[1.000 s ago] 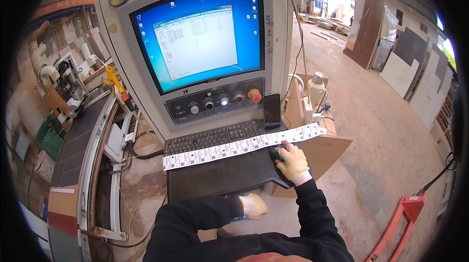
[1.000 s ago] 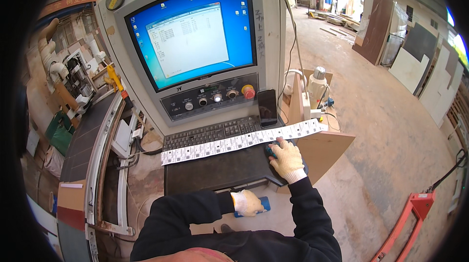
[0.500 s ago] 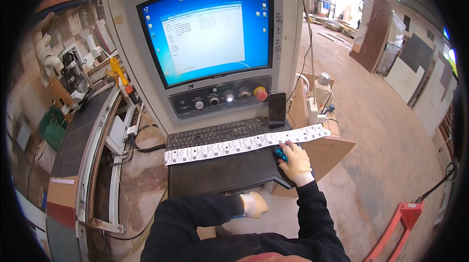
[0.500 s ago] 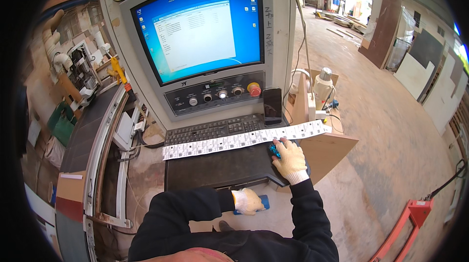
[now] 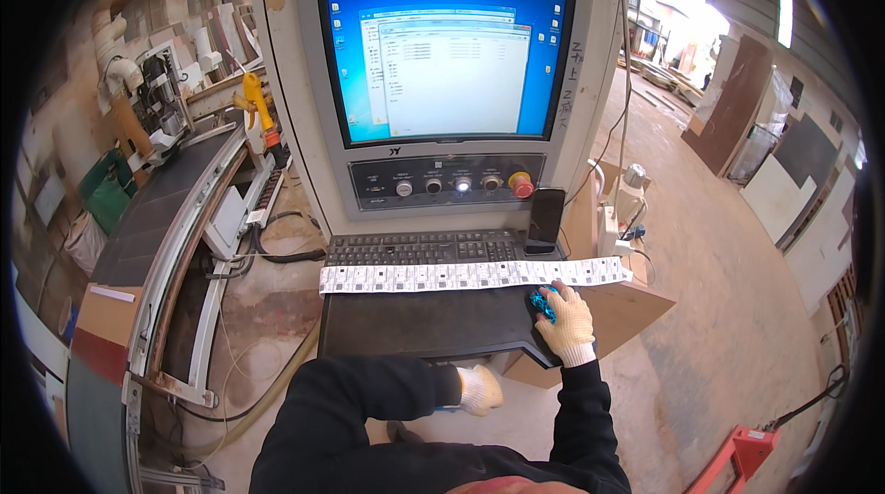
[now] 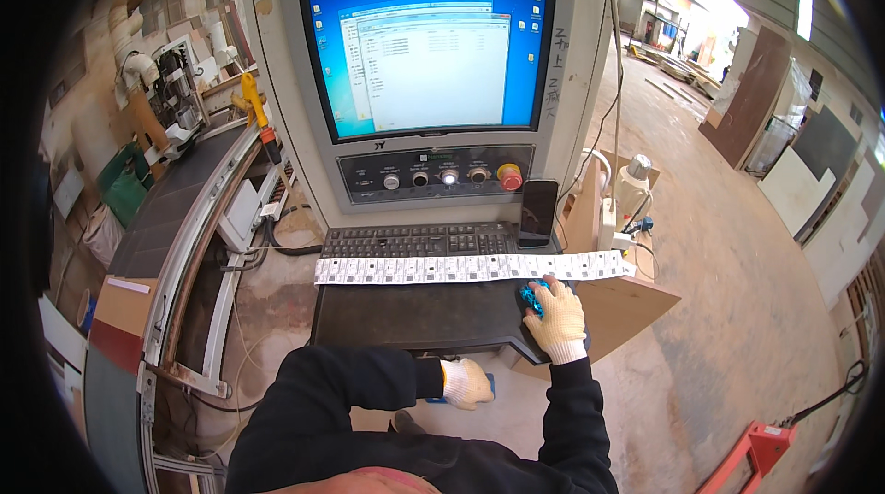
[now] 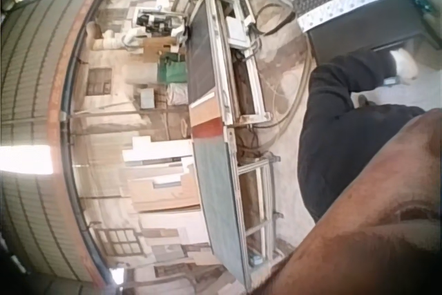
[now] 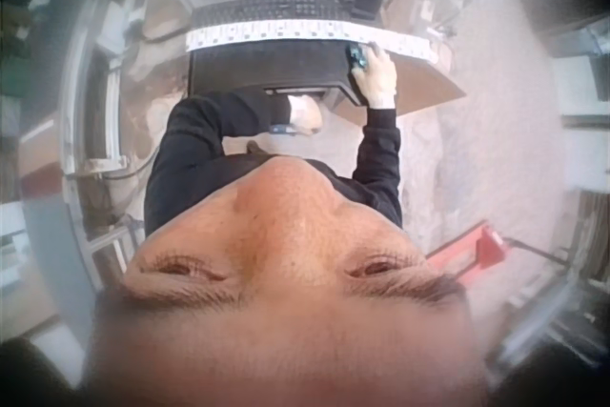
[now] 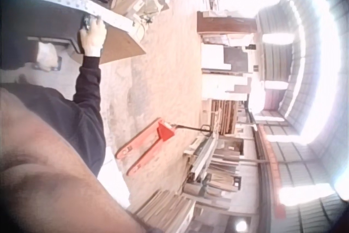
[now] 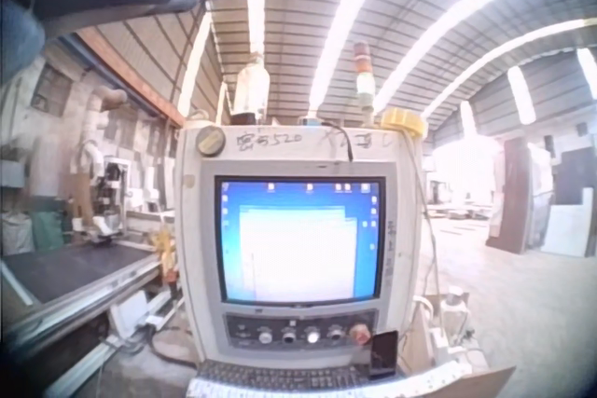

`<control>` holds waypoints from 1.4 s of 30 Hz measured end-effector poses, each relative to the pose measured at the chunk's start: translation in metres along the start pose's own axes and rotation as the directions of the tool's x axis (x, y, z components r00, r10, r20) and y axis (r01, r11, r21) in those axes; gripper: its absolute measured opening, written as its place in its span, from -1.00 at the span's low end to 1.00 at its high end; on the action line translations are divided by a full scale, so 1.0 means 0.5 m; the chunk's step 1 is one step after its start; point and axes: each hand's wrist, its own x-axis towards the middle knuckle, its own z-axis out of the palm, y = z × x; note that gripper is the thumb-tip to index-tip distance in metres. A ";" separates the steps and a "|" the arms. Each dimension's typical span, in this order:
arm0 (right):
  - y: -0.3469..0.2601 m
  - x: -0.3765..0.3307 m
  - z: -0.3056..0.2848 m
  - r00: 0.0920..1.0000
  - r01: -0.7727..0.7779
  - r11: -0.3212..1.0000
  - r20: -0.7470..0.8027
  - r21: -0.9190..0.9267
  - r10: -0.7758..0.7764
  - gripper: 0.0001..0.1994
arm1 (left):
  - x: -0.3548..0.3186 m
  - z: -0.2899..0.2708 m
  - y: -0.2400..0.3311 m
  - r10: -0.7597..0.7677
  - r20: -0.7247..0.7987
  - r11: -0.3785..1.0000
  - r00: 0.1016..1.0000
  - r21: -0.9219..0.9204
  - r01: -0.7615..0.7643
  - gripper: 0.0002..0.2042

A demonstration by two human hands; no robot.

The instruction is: The person places a white strip on a large dark panel, then operates a CNC control panel using a mouse and keyboard. The person then applies multiple small white labels to the panel surface by hand.

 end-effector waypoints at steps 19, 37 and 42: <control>-0.005 -0.003 -0.012 0.999 -0.014 1.000 0.029 0.002 0.014 -0.53 | -0.003 -0.008 0.002 0.005 0.019 1.000 1.000 -0.003 -0.005 -0.70; 0.000 -0.006 -0.009 0.999 -0.027 1.000 0.035 -0.009 0.027 -0.51 | -0.004 -0.008 0.003 0.001 0.035 1.000 0.999 0.007 -0.001 -0.70; 0.002 -0.006 -0.006 0.999 -0.015 1.000 0.028 -0.004 0.016 -0.53 | 0.001 -0.002 -0.002 0.007 0.044 1.000 0.999 0.009 -0.008 -0.68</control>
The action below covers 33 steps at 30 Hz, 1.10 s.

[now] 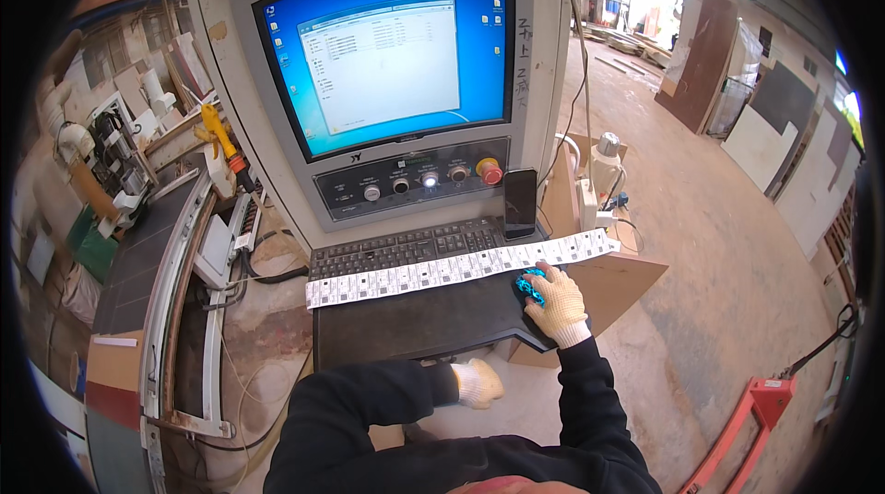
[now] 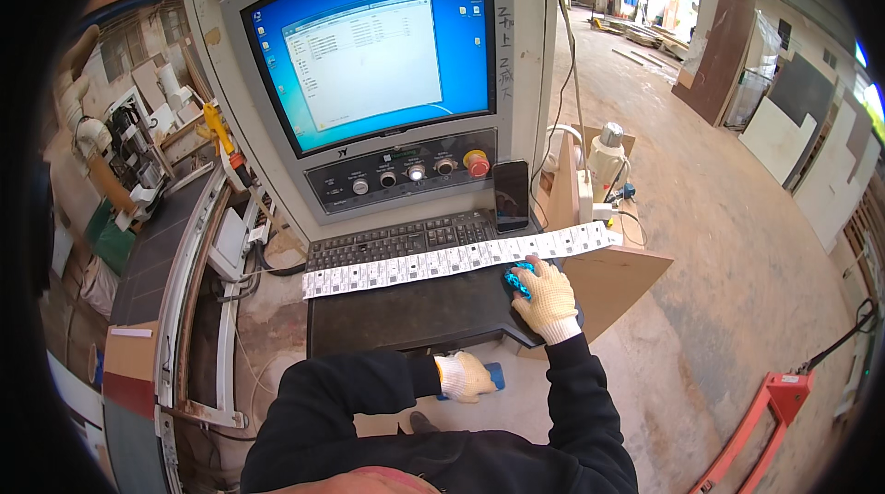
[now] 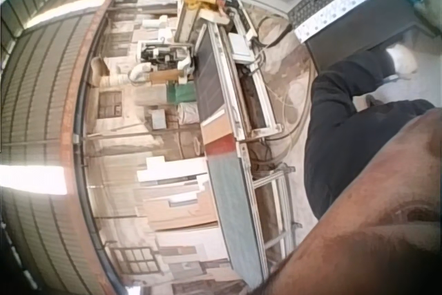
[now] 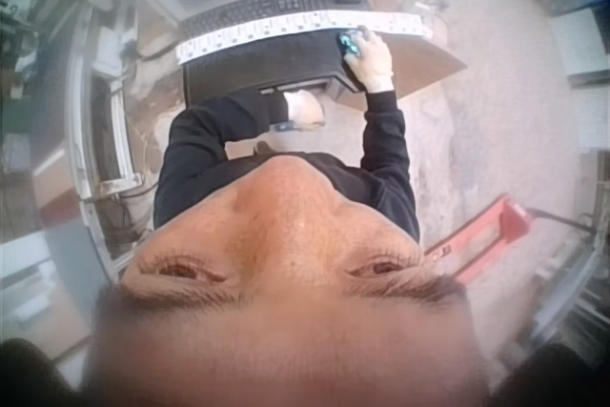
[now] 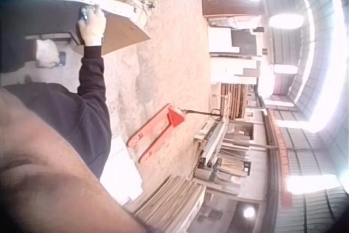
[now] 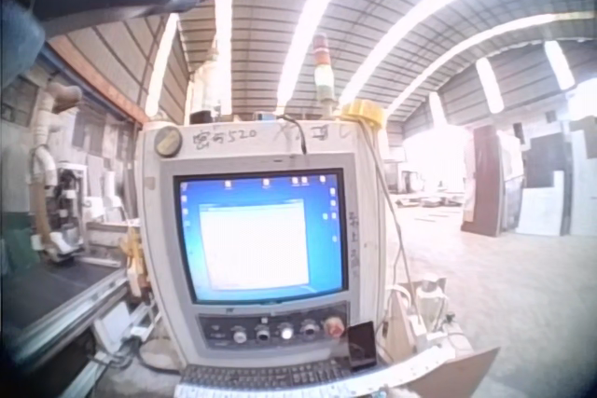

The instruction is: The person places a white strip on a large dark panel, then operates a CNC control panel using a mouse and keyboard. The person then applies multiple small white labels to the panel surface by hand.

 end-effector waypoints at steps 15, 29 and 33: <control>0.000 0.000 0.000 1.000 0.000 1.000 0.012 -0.011 0.000 -0.56 | 0.001 -0.011 0.008 -0.031 0.034 0.999 0.999 0.013 0.030 -0.64; -0.001 0.003 0.004 0.999 0.011 0.999 0.043 -0.050 -0.009 -0.55 | -0.014 -0.025 0.014 -0.006 0.026 1.000 1.000 -0.003 0.006 -0.56; 0.002 0.003 0.006 0.999 0.022 0.998 0.039 -0.064 -0.019 -0.55 | -0.010 -0.024 0.015 -0.014 0.038 1.000 0.999 -0.007 0.015 -0.55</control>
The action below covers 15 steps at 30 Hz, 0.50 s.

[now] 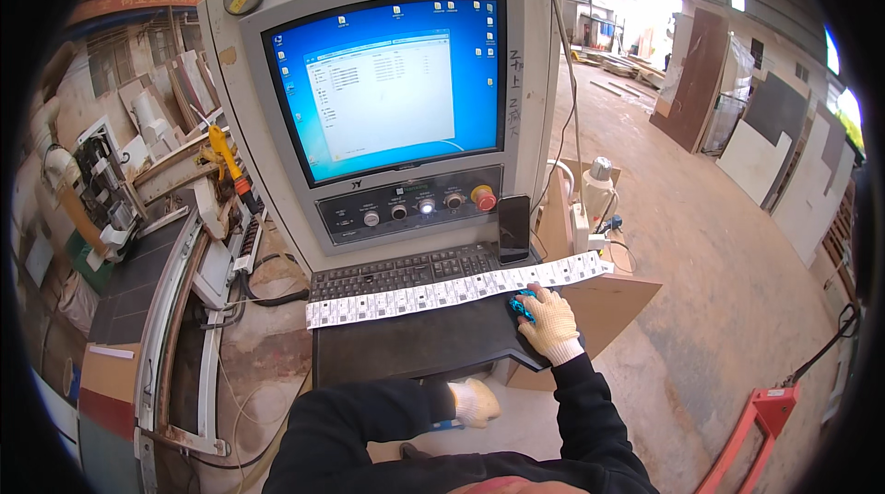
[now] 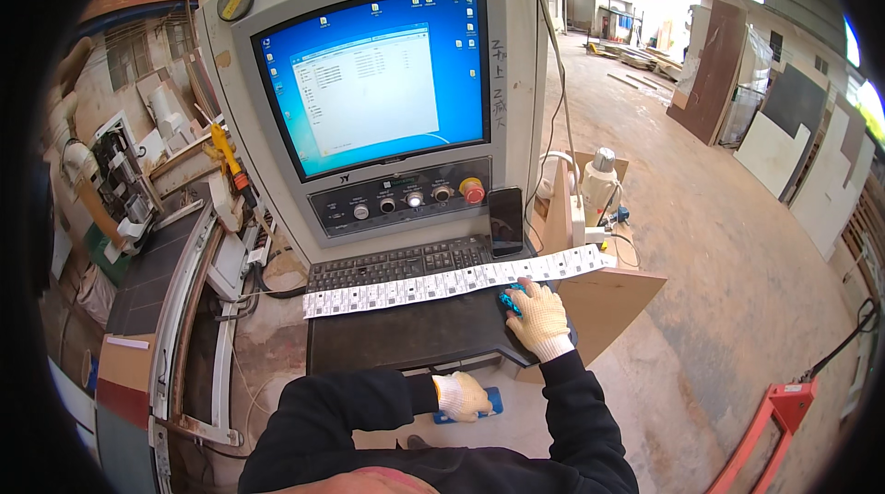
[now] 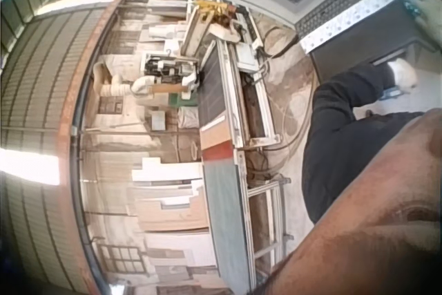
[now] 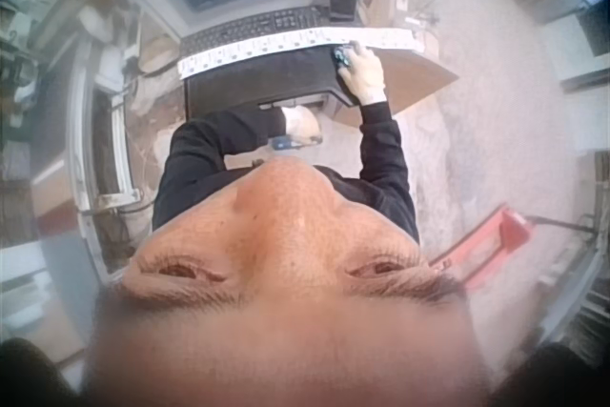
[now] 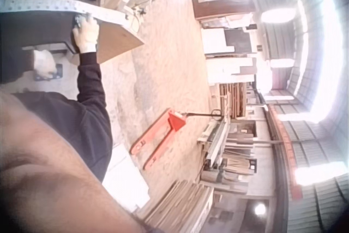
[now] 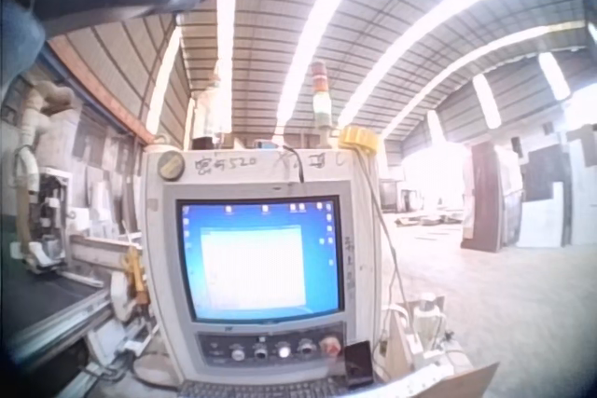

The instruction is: The person places a white strip on a large dark panel, then operates a CNC control panel using a mouse and keyboard. The person then applies multiple small white labels to the panel surface by hand.

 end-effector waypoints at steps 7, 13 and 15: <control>0.002 0.001 0.003 0.999 0.014 1.000 -0.032 0.000 -0.014 -0.56 | -0.009 -0.009 0.006 -0.018 -0.033 0.999 0.999 -0.037 0.017 -0.67; 0.002 0.002 0.002 0.999 0.016 1.000 -0.035 0.010 -0.016 -0.56 | -0.006 -0.010 0.005 -0.026 -0.017 0.999 1.000 -0.018 0.026 -0.62; 0.002 0.002 0.003 0.999 0.014 1.000 -0.030 0.007 -0.014 -0.56 | -0.001 -0.008 0.002 -0.027 0.003 1.000 1.000 0.009 0.027 -0.55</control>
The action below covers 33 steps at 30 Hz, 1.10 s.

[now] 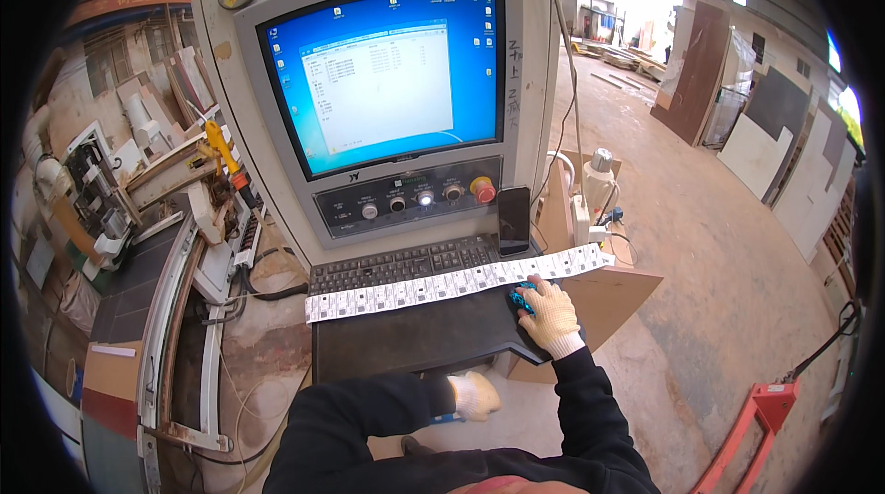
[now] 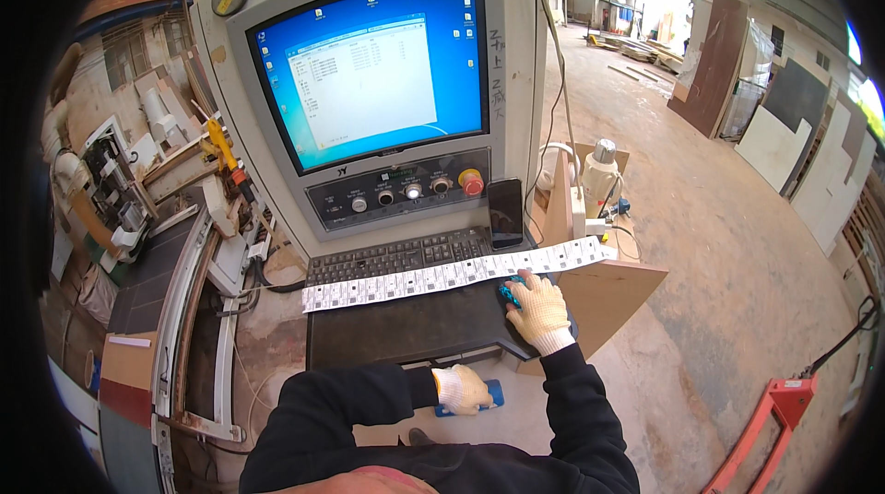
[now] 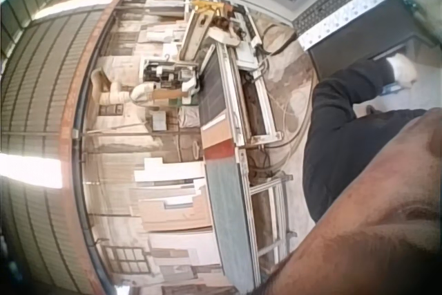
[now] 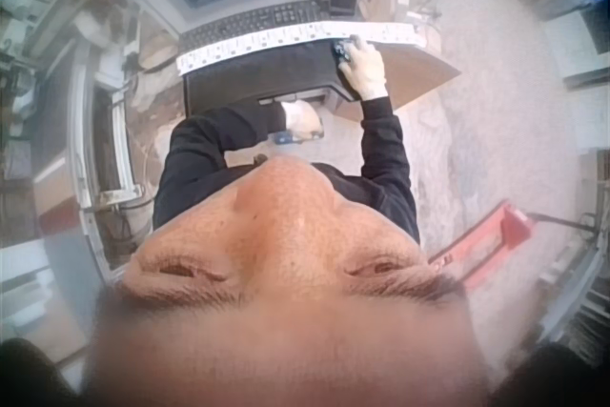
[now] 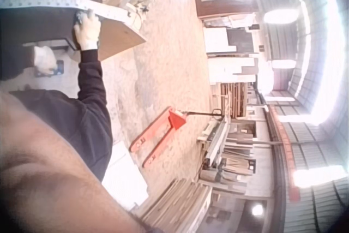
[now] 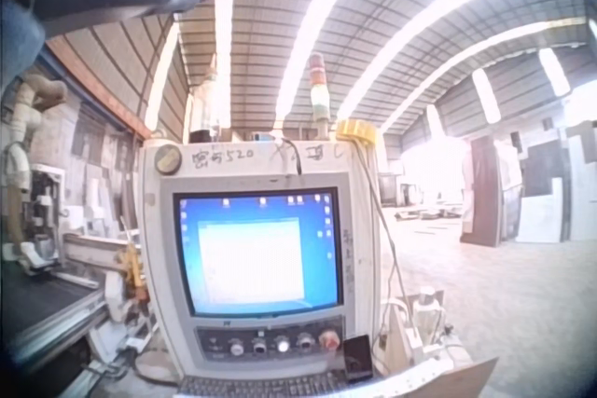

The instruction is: The person places a white strip on a large dark panel, then operates a CNC control panel using a mouse and keyboard. The person then applies multiple small white labels to the panel surface by hand.

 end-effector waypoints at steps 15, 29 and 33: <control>-0.002 0.001 -0.001 1.000 0.005 1.000 0.000 0.006 -0.005 -0.53 | 0.001 -0.002 0.000 -0.013 0.028 1.000 1.000 -0.001 0.013 -0.53; -0.004 -0.003 -0.011 0.999 -0.007 1.000 0.049 0.022 0.006 -0.45 | 0.002 0.000 0.000 -0.016 0.031 1.000 0.999 0.013 0.015 -0.51; -0.012 0.001 -0.011 0.998 -0.055 0.996 -0.008 0.077 0.056 -0.44 | 0.002 0.008 -0.004 -0.007 -0.006 1.000 1.000 0.003 0.007 -0.54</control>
